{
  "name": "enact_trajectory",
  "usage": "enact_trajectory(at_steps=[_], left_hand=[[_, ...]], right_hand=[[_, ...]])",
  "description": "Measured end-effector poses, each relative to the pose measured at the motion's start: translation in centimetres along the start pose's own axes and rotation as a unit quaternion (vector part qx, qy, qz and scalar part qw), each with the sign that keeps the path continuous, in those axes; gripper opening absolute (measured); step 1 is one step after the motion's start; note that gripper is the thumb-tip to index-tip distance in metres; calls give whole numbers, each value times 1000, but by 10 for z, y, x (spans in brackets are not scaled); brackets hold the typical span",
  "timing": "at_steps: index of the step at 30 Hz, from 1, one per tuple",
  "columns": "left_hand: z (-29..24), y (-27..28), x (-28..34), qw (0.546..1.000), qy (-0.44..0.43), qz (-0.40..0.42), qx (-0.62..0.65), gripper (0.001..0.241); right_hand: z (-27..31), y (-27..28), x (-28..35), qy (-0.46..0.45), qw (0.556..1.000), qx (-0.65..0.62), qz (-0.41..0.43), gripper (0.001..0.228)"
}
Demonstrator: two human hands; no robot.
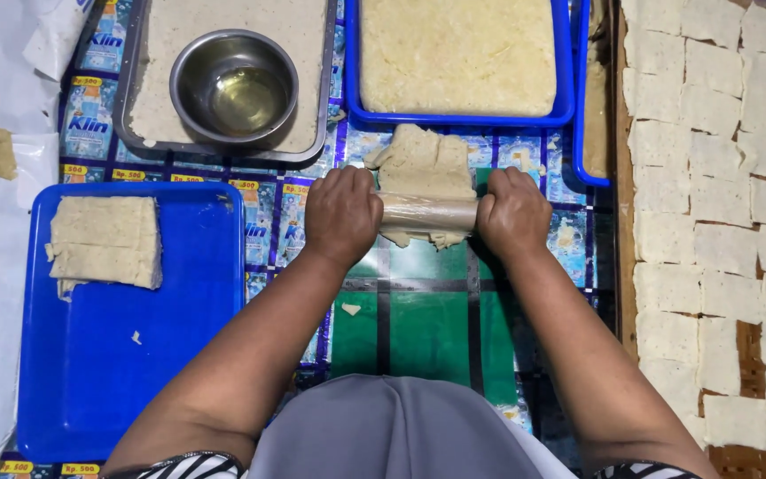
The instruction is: Rolling out dough and cutting it into square pieces using a rolling pin and a plastic scraper tool.
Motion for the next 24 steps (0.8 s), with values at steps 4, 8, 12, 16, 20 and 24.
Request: enact_trajectory(at_steps=[4, 8, 12, 16, 20, 24], left_hand=[[-8, 8, 11, 999, -7, -10, -32, 12], [-6, 2, 22, 1000, 3, 18, -20, 15], [16, -14, -3, 997, 26, 66, 10, 24], [5, 2, -15, 988, 71, 112, 79, 30], [-11, 15, 4, 986, 66, 142, 48, 55], [-28, 35, 22, 969, 94, 223, 51, 63]], right_hand=[[3, 4, 14, 7, 1000, -3, -26, 6], [-2, 5, 14, -15, 993, -21, 115, 11], [-34, -31, -19, -108, 947, -16, 303, 21], [-1, -2, -18, -162, 955, -58, 240, 42], [14, 21, -2, -125, 961, -41, 242, 62], [18, 23, 40, -41, 993, -14, 113, 58]])
Point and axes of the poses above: each hand's wrist, its own x-axis away from the middle knuckle, its own y-axis out of the back of the hand, z = x × y, the point moved 3 cm from there along -x, towards the middle knuckle, and after that the axes turned 7 degrees about x, right-handed, at the moved point
